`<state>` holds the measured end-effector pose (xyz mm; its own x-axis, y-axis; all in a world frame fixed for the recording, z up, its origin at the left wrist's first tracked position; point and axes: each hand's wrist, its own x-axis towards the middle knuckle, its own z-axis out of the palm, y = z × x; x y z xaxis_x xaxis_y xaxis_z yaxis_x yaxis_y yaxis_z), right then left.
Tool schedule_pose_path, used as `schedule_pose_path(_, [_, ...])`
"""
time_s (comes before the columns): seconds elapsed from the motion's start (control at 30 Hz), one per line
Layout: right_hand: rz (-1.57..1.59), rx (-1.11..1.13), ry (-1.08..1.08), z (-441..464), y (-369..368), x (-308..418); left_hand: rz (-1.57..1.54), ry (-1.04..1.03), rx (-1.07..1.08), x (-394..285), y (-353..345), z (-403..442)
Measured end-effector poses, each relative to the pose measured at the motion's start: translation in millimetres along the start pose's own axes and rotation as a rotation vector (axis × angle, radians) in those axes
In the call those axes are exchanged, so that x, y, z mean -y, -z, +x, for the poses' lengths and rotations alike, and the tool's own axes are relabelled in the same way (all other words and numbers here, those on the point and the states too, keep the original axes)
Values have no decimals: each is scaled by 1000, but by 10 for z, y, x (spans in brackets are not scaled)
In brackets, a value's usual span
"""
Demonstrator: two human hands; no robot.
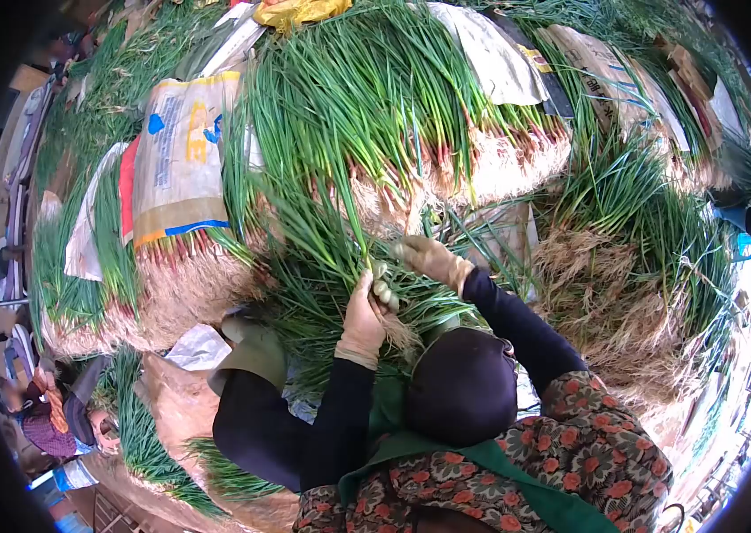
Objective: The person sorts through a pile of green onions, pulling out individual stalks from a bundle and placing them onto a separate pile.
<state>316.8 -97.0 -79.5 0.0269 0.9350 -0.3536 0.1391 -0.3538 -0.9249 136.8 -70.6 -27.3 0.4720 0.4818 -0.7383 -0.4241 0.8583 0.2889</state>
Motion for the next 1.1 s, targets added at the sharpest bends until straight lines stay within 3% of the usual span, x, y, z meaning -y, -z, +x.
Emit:
schedule_pose_path(0.03, [380,74,-104,27,-33,158,-29,30,85,26,34,-19])
schedule_pose_path(0.1, [531,239,-25,278,-235,-21,-87,87,252,72,96,-63])
schedule_pose_path(0.13, [954,266,-222,220,-330,236,-205,102,281,100,129,-63])
schedule_pose_path(0.17, [996,244,-217,251,-422,208,-244,94,303,106,174,-52])
schedule_pose_path(0.23, [299,77,-101,300,-540,130,-326,75,342,101,258,-27])
schedule_pose_path(0.27, [-250,57,330,342,-568,-85,-337,51,205,125,245,-42])
schedule_pose_path(0.3, [-804,-218,721,385,-594,-291,-61,-45,75,166,229,-70])
schedule_pose_path(0.37, [-860,-127,-28,271,-546,-79,489,-234,-168,246,113,-133])
schedule_pose_path(0.43, [-932,20,-258,228,-333,-272,574,-395,-146,215,8,-229])
schedule_pose_path(0.47, [-946,317,-260,196,-268,-294,526,-437,-113,133,-20,-228])
schedule_pose_path(0.53, [-923,631,-197,99,-289,-345,458,-487,-195,60,9,-185])
schedule_pose_path(0.6, [-896,615,-59,146,-130,-163,302,-388,-235,-8,88,-63])
schedule_pose_path(0.63, [-978,221,52,174,-66,167,207,-304,-223,-32,118,-41])
schedule_pose_path(0.73, [-887,-609,329,730,218,363,157,-173,-142,-35,111,-87])
schedule_pose_path(0.83, [-1155,-688,333,1151,304,347,211,-151,-187,-29,-43,-126])
schedule_pose_path(0.87, [-1170,-594,250,1156,306,380,184,-168,-23,-47,108,-55])
schedule_pose_path(0.93, [-1196,-393,88,1136,298,491,204,-281,-74,-48,167,27])
schedule_pose_path(0.97, [-920,-461,145,1017,253,515,209,-336,-104,-30,197,47])
schedule_pose_path(1.1, [-668,-72,413,307,-36,389,317,-292,-52,12,261,123])
